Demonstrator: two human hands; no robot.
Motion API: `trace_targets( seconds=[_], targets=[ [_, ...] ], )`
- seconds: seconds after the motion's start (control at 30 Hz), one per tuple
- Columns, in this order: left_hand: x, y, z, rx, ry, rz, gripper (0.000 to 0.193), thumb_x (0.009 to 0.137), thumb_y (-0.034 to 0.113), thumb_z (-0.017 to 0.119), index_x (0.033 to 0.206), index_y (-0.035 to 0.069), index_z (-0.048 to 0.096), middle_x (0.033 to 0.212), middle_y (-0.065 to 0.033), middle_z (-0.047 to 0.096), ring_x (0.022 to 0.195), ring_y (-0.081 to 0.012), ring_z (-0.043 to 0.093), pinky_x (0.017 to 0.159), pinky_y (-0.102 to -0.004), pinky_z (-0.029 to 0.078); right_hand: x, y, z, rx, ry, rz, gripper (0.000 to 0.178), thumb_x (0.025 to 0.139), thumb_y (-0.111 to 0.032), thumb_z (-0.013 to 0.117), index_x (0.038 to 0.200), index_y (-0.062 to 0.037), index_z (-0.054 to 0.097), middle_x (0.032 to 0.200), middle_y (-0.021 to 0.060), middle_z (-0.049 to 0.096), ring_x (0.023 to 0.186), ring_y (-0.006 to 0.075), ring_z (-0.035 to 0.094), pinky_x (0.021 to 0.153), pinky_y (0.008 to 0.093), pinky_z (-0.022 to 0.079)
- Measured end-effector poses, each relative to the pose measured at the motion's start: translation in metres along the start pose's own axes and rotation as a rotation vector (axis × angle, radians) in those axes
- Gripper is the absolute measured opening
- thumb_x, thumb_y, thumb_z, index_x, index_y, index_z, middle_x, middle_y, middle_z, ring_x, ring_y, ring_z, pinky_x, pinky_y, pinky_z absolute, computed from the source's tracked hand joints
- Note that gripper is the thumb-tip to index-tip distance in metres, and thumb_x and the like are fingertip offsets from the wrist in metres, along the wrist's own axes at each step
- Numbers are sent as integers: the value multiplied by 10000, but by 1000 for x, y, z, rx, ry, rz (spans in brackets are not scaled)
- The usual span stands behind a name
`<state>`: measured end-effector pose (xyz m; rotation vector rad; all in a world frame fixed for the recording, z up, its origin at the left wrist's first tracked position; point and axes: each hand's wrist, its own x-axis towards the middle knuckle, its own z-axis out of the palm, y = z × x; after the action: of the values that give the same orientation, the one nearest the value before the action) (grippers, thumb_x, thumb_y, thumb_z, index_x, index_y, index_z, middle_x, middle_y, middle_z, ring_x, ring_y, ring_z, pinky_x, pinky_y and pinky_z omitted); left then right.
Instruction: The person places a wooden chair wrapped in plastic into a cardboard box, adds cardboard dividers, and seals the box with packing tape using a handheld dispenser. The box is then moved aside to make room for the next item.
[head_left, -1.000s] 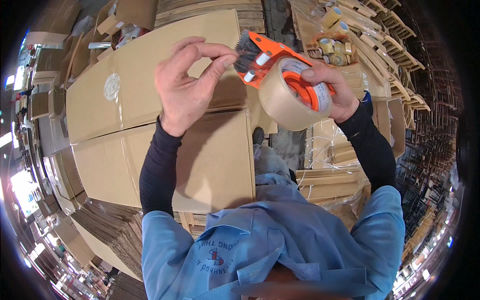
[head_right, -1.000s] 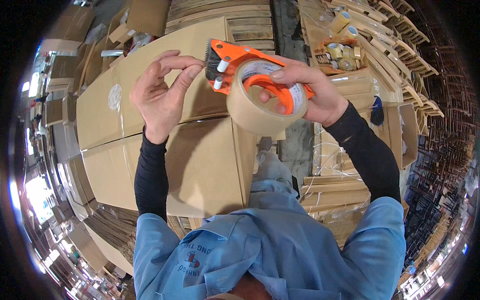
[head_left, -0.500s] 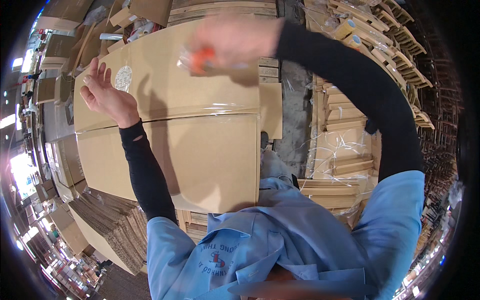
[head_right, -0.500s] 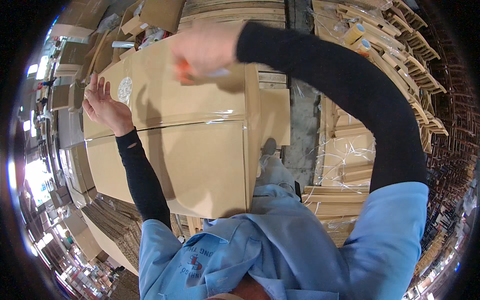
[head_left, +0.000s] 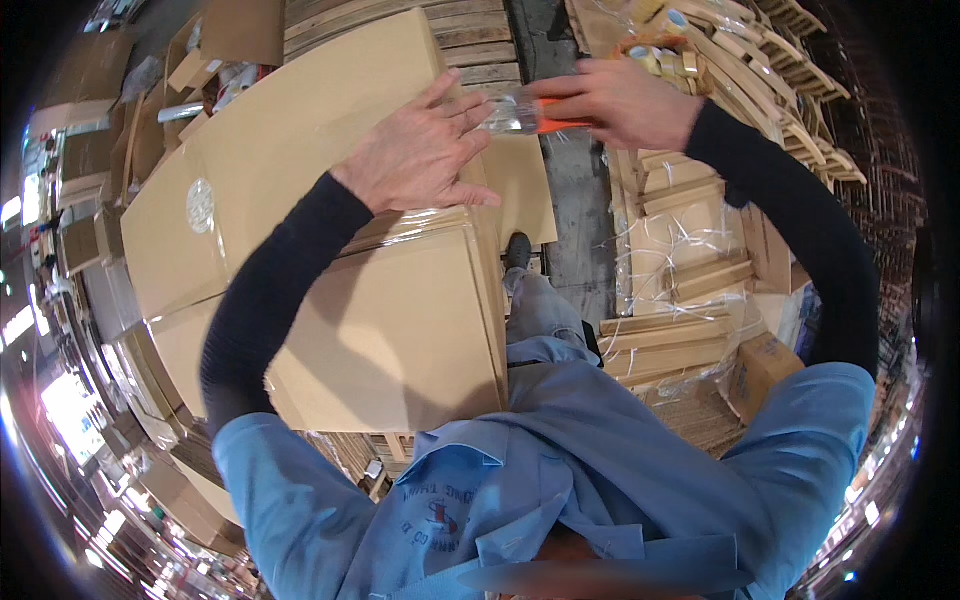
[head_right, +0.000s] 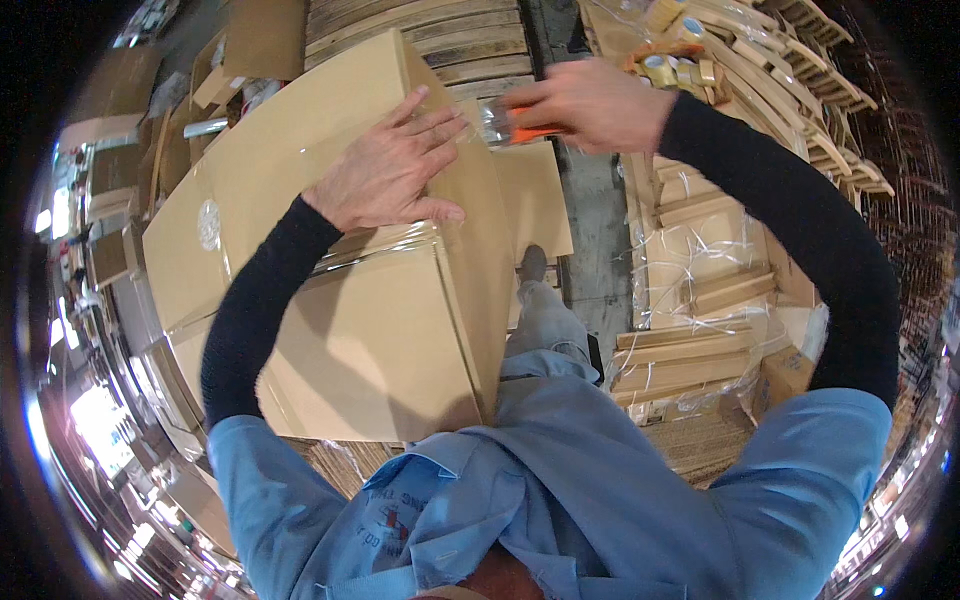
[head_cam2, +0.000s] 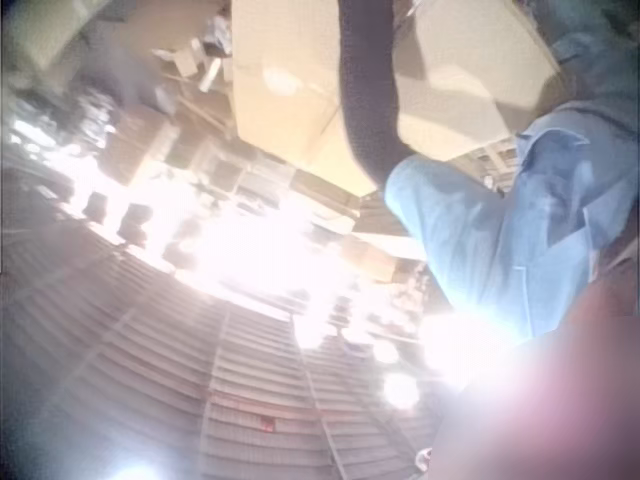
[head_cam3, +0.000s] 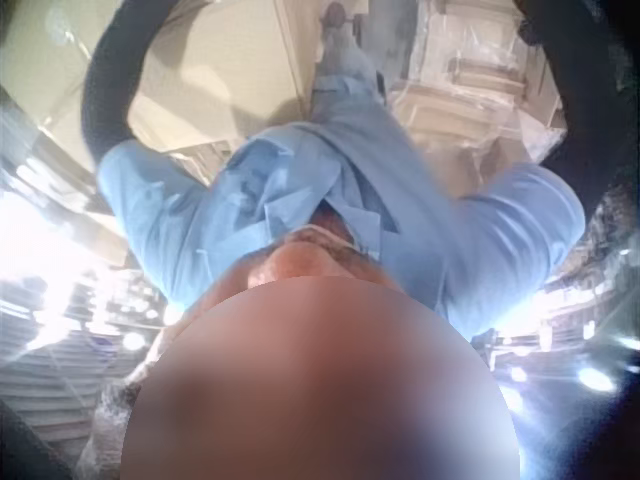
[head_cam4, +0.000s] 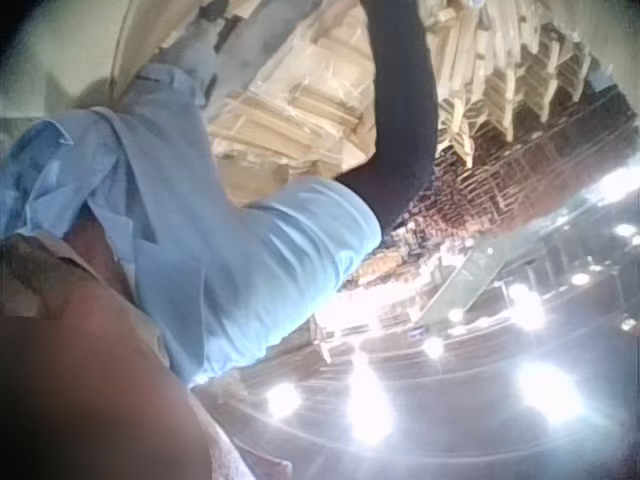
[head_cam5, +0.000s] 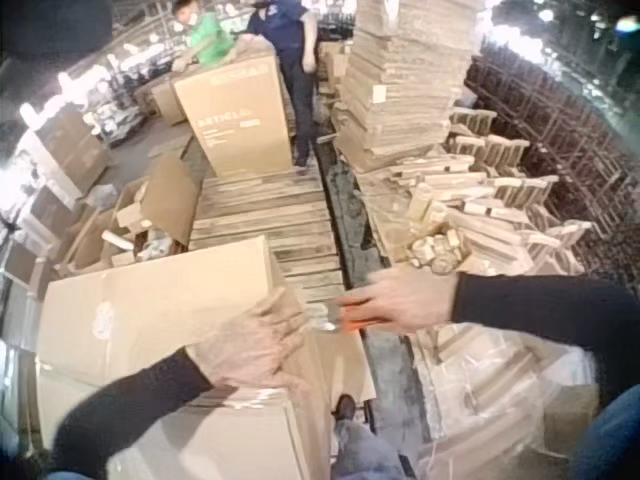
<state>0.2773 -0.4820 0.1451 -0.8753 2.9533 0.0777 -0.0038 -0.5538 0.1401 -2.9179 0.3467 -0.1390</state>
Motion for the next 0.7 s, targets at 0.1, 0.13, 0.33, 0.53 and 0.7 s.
trace_targets(
  seconds=[0.1, 0.13, 0.33, 0.53, 0.7],
  targets=[
    [39, 1, 6, 87, -554, 32, 869, 902, 789, 408, 1007, -21, 705, 1042, -224, 695, 1140, -321, 632, 1133, -513, 358, 39, -7, 41, -100, -37, -26, 195, 780, -102, 661, 967, -103, 715, 1042, 44, 686, 844, 292, 682, 641, 375, 547],
    [47, 4, 8, 158, -724, 18, 878, 897, 806, 379, 960, -1, 720, 926, -199, 729, 1059, -318, 672, 1113, -513, 378, 49, -10, 52, -299, -205, -89, 163, 787, -147, 661, 926, -131, 746, 882, 63, 700, 859, 276, 698, 657, 373, 547],
    [44, 55, 3, -199, -382, 190, 914, 916, 777, 379, 1035, -62, 722, 1162, -323, 653, 1206, -386, 591, 1146, -504, 328, 1, 29, 134, -8, -233, 373, 241, 753, -217, 741, 970, -115, 754, 926, 90, 740, 930, 310, 713, 771, 428, 568],
    [58, 100, 40, -73, -1408, 235, 992, 873, 838, 378, 1353, -5, 586, 1436, -269, 526, 1378, -385, 453, 1174, -514, 277, -99, 21, 177, 258, 46, 696, 282, 779, -182, 678, 1042, -225, 769, 906, 120, 737, 858, 354, 712, 763, 486, 568],
    [86, 125, 82, -1175, -1634, 328, 915, 952, 739, 422, 1570, 70, 328, 1628, -137, 322, 1505, -278, 279, 1215, -426, 265, -120, -4, 152, 371, 95, 840, 362, 816, -200, 656, 1165, -157, 743, 1297, 90, 675, 1122, 332, 654, 973, 416, 515]
  ],
)
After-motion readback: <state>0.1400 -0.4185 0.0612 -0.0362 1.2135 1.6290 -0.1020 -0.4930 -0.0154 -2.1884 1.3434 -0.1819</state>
